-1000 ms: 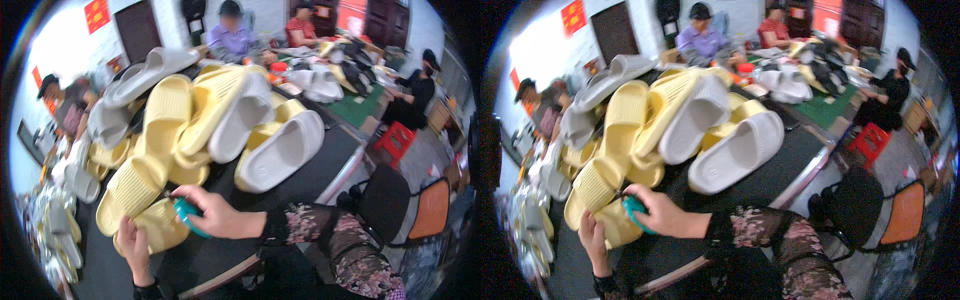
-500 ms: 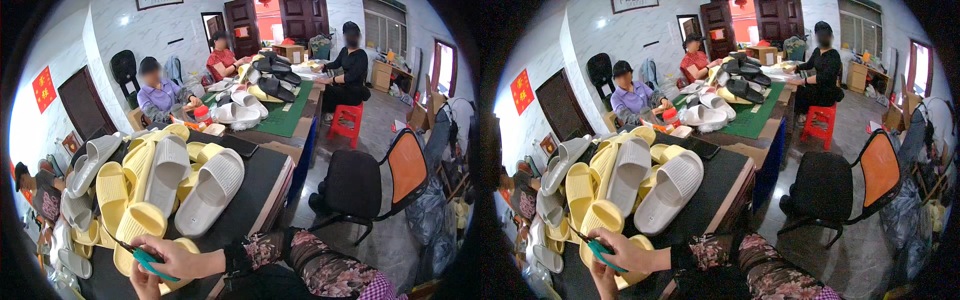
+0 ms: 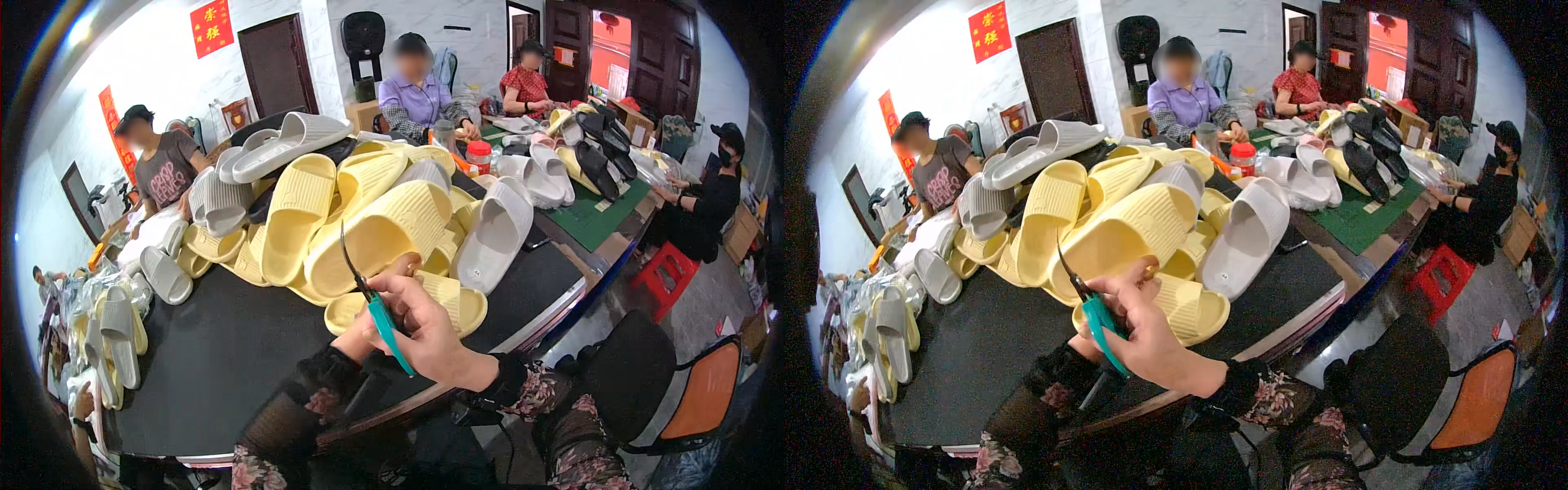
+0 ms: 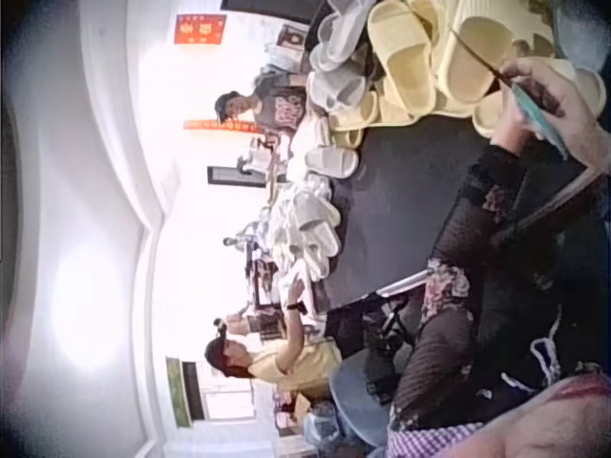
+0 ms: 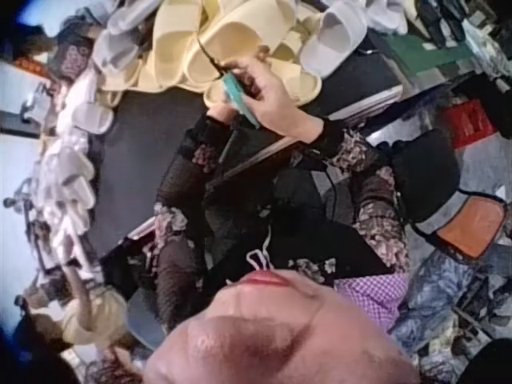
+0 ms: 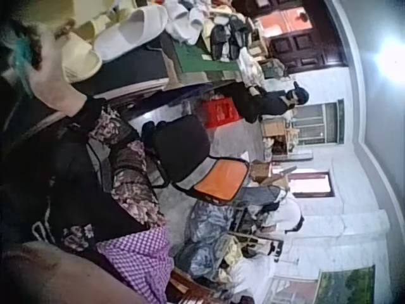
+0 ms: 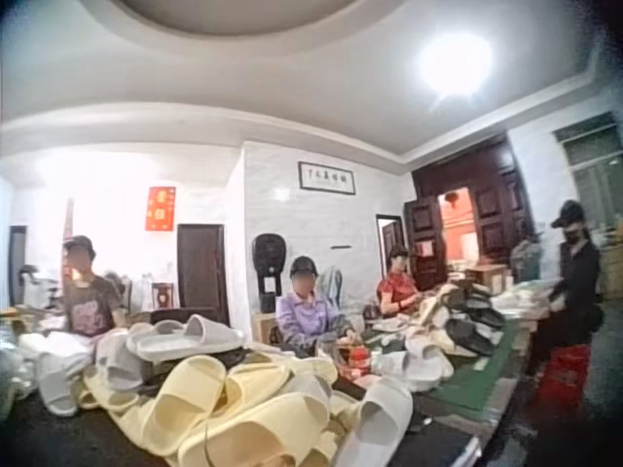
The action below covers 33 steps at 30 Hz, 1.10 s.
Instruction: The recorder uses a tool to trim or process molded foam sandals at a workshop table.
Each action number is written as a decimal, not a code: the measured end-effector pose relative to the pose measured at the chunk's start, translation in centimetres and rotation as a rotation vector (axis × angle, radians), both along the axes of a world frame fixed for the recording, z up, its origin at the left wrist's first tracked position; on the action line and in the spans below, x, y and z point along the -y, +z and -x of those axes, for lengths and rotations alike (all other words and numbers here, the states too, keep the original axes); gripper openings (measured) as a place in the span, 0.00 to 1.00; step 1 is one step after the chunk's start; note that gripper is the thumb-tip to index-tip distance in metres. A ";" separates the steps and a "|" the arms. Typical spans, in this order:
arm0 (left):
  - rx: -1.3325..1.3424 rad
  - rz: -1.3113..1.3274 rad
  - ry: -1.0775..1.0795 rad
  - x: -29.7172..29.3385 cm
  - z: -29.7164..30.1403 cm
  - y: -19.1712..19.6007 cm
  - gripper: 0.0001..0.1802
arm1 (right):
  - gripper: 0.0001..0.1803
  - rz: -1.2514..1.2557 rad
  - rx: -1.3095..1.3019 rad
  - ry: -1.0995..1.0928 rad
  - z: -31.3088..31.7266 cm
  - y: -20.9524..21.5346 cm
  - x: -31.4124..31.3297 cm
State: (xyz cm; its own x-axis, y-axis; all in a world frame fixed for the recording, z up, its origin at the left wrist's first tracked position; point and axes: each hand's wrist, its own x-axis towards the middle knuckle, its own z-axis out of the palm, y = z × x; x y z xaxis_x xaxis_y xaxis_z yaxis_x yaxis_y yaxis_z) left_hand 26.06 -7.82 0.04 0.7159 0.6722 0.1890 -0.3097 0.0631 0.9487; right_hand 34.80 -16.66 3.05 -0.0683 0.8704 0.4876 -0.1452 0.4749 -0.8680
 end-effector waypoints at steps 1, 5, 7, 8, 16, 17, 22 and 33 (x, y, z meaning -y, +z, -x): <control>-0.109 -0.340 0.179 -0.2 -0.8 -0.3 0.16 | 0.26 0.015 0.015 -0.006 0.0 0.1 0.2; -0.326 -0.429 0.325 -0.1 -2.6 0.2 0.22 | 0.24 0.009 -0.019 -0.024 -0.7 -1.3 -0.1; -0.340 -0.428 0.367 -0.4 -3.6 -0.7 0.21 | 0.24 0.005 -0.006 -0.033 -1.2 -1.3 0.2; -0.359 -0.432 0.418 -0.9 -3.6 -1.4 0.20 | 0.24 -0.003 0.002 -0.030 -1.2 -1.4 0.2; -0.154 -0.175 0.145 -1.9 -1.0 -2.3 0.20 | 0.25 -0.025 0.063 -0.092 -0.4 -1.5 0.5; -0.157 -0.176 0.151 -1.7 -0.2 -2.2 0.20 | 0.25 -0.024 0.070 -0.093 -0.2 -1.5 0.5; -0.217 -0.545 0.233 -1.4 3.5 -2.5 0.17 | 0.25 0.004 0.055 -0.047 0.6 -1.0 1.1; -0.585 -0.715 0.510 1.0 11.1 1.2 0.10 | 0.24 0.100 -0.081 0.157 3.5 -0.3 0.0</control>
State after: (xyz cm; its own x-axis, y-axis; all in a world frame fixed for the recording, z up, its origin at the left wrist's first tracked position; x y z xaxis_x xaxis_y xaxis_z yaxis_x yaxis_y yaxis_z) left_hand 14.93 -8.83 1.23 0.4875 0.7877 0.3768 0.3757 -0.5788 0.7238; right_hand 31.34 -16.64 2.72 -0.1712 0.8966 0.4084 -0.2817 0.3526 -0.8924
